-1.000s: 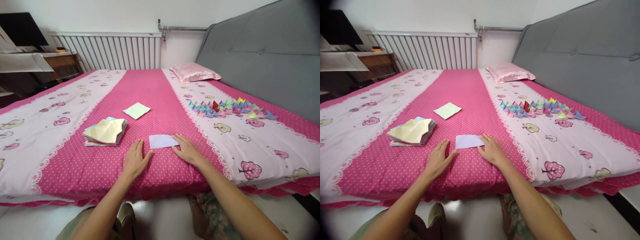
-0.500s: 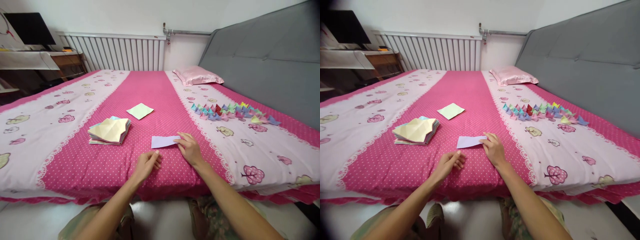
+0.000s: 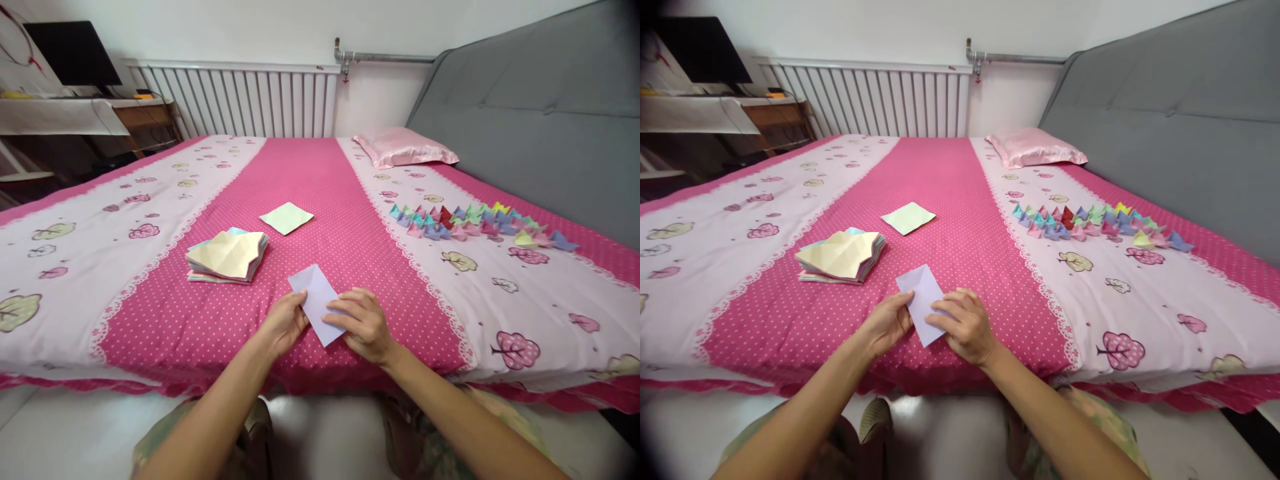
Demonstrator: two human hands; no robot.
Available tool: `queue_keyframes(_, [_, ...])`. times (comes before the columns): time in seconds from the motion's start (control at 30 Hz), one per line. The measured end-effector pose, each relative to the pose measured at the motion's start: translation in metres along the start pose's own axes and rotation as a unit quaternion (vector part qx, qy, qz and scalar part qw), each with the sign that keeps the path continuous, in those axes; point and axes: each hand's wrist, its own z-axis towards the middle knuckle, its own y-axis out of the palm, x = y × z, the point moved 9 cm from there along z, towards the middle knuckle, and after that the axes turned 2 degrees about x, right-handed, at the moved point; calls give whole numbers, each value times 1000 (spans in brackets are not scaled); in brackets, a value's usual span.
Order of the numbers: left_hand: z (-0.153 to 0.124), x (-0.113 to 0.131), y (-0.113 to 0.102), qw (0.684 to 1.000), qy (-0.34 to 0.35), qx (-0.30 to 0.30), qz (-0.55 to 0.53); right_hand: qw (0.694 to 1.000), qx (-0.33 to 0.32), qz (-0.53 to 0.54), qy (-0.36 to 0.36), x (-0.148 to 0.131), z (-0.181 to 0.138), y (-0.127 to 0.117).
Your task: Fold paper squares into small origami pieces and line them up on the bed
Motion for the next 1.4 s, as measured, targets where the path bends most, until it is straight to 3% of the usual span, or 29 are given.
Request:
queue_keyframes(0.2, [-5, 1, 3, 999, -20, -34, 28, 998, 25, 42, 43, 19, 4, -10])
queue_keyframes(0.4, [-11, -8, 14, 995, -44, -75, 44, 990, 14, 115, 85, 30, 4, -5])
queue_keyframes(0.7, [-13, -12, 22, 991, -59, -112, 39, 965, 74, 193, 160, 41, 1, -9])
queue_keyframes(0.83, [-20, -9, 35, 982, -54, -178, 35, 958, 102, 190, 191, 45, 2, -15])
queue_keyframes(0.93, [-26, -5, 44, 972, -15, -226, 60, 955, 103, 179, 211, 46, 2, -15])
queue_keyframes(1.13, [-20, -7, 42, 973, 71, -181, 125, 951, 115, 177, 228, 46, 2, -15])
queue_keyframes(1.4, [-15, -16, 43, 977, 68, -184, 84, 937, 115, 211, 253, 51, -1, -9])
